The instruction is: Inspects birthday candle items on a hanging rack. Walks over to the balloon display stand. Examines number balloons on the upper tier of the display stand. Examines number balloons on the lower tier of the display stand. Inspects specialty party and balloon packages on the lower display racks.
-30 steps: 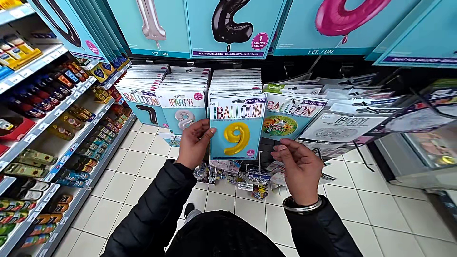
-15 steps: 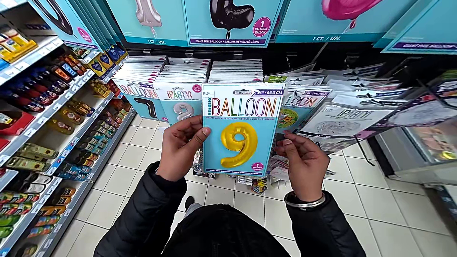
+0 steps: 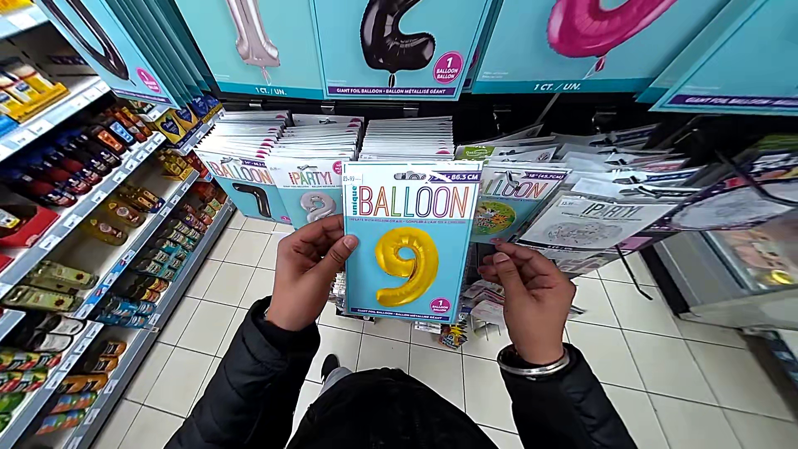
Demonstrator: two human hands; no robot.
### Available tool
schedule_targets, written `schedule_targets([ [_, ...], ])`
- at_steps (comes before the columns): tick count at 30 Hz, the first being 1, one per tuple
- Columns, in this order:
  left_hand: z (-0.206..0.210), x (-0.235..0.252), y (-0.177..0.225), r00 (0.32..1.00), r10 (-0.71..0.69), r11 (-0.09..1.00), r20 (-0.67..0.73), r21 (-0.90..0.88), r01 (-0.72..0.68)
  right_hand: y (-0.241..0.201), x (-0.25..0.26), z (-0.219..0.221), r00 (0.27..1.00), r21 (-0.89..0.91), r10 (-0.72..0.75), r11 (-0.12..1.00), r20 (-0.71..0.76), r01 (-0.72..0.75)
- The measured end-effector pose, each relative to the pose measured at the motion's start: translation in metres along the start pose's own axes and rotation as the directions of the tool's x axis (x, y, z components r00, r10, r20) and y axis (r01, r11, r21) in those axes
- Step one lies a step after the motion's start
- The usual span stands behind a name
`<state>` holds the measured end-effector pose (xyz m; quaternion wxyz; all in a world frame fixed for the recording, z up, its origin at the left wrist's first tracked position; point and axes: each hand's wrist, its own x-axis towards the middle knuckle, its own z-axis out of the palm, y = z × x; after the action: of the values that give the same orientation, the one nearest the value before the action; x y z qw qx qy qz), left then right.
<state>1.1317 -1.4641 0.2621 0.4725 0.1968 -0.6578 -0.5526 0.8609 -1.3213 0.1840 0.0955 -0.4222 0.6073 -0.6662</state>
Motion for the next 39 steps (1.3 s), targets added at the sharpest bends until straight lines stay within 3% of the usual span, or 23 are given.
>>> schedule_targets([
  [15,0.001,0.031,-0.058,0.983,-0.167,0.983,-0.076,0.065,0.172,0.004,0.003,-0.008,0.998,0.025,0.041,0.999,-0.056,-0.039],
  [20,0.003,0.042,-0.074,0.982,-0.135,0.972,-0.134,0.176,0.158,0.001,0.005,-0.010,0.997,0.003,0.034,0.999,-0.072,-0.034],
  [25,0.007,0.047,-0.087,0.976,0.005,0.970,-0.217,0.239,0.048,0.006,0.016,-0.011,0.994,-0.086,0.033,0.995,-0.103,-0.042],
  [30,0.005,0.029,-0.088,0.968,0.037,0.969,-0.250,0.245,0.026,0.017,0.025,-0.012,0.987,-0.247,0.079,0.963,-0.138,-0.112],
  [39,0.004,-0.013,-0.092,0.959,-0.065,0.993,-0.277,0.082,0.090,0.034,0.037,-0.013,0.989,-0.221,0.034,0.973,-0.143,-0.065],
])
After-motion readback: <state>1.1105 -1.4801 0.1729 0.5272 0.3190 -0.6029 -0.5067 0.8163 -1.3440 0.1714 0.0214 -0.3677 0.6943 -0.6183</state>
